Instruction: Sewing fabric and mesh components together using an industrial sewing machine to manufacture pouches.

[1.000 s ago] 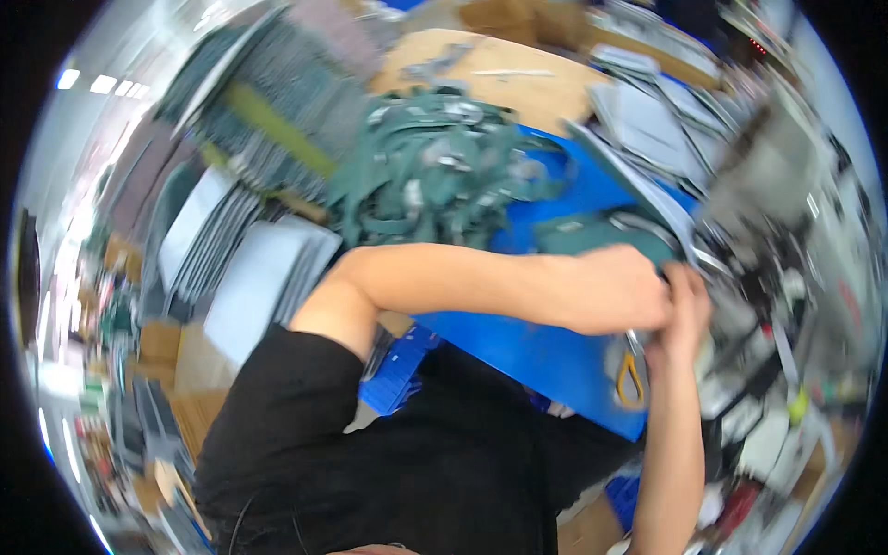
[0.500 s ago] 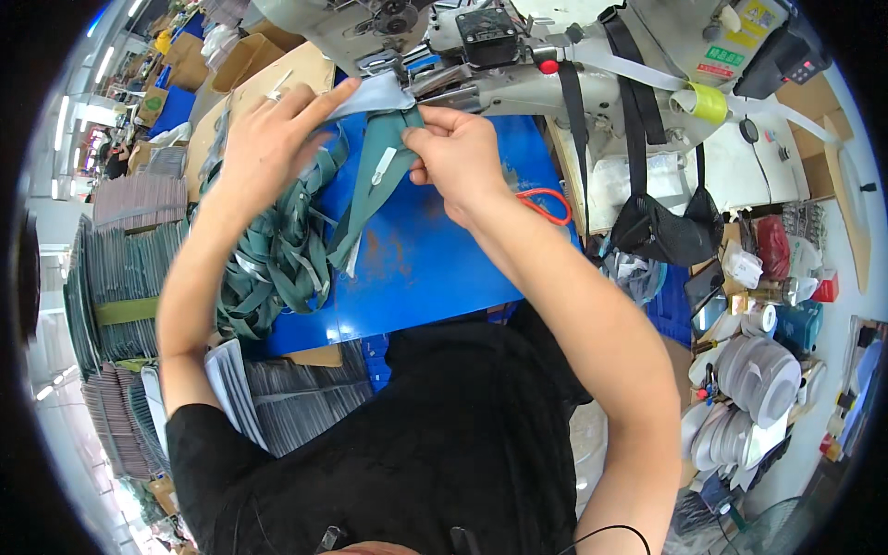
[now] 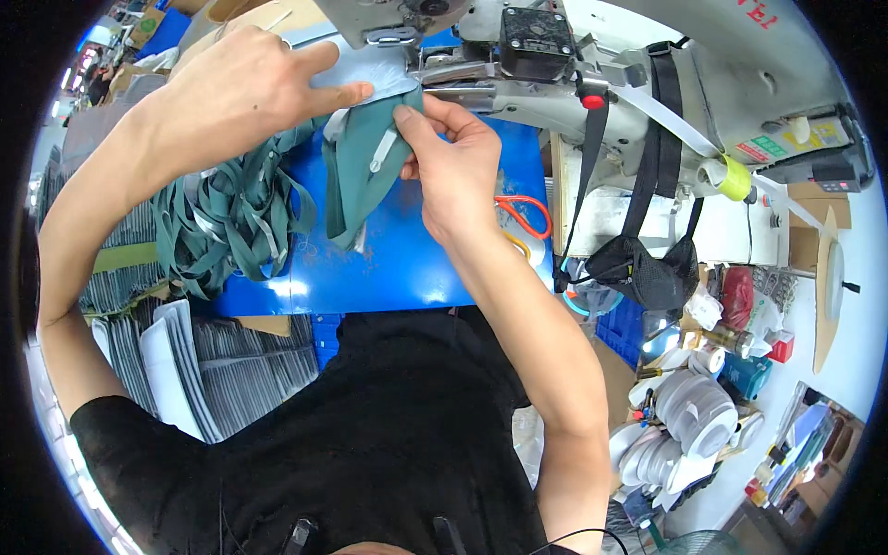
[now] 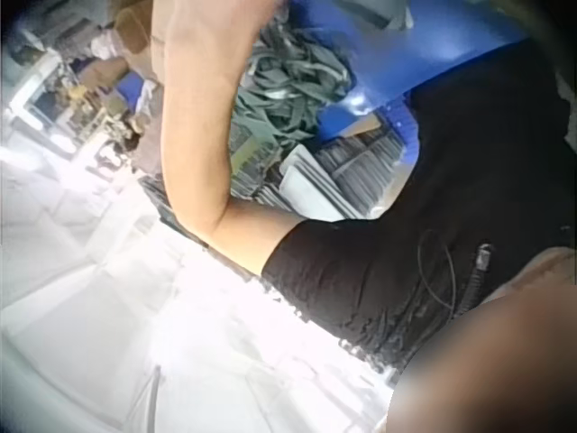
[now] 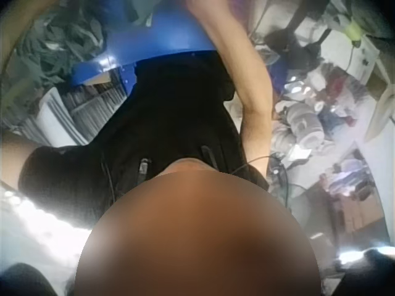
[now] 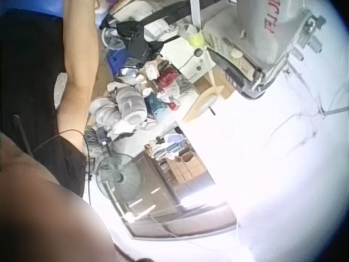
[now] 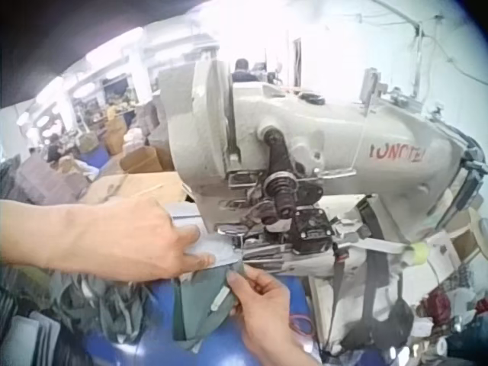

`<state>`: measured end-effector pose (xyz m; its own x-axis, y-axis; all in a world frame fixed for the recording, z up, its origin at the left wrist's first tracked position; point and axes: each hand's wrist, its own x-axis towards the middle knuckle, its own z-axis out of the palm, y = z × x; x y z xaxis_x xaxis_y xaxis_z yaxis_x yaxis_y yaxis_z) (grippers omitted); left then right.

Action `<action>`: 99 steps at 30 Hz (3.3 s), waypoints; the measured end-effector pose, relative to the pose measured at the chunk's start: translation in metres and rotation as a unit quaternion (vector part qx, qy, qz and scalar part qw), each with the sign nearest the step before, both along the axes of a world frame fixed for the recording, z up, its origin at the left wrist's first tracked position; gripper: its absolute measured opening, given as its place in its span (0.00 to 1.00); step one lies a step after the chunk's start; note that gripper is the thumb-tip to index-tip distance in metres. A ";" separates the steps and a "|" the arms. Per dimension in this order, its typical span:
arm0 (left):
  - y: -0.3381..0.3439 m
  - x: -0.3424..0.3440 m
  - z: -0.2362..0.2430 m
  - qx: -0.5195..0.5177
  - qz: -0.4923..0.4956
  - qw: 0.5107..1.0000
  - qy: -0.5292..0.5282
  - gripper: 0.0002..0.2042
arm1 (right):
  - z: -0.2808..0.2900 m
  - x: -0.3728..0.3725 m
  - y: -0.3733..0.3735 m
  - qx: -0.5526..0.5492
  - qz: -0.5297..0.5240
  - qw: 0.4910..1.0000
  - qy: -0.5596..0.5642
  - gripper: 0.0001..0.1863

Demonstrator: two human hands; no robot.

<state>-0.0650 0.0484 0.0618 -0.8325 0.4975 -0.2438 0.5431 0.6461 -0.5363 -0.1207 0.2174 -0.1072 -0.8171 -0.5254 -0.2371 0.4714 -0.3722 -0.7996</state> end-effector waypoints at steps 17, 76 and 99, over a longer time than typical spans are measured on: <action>0.046 0.024 -0.056 0.185 0.098 0.977 0.036 0.28 | -0.020 0.018 0.010 -0.026 -0.026 0.995 0.097 0.19; 0.027 0.055 -0.189 0.543 0.178 0.802 0.171 0.29 | -0.006 -0.003 -0.024 0.114 -0.161 0.975 0.104 0.12; -0.025 0.010 -0.038 0.229 0.075 0.971 0.007 0.38 | 0.002 -0.002 0.013 0.026 0.012 0.999 0.043 0.18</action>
<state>-0.0554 0.0234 0.0238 -0.9059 0.4234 -0.0139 0.4187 0.8899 -0.1811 -0.1228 0.2302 -0.1048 -0.8234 -0.5336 -0.1930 0.4075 -0.3193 -0.8556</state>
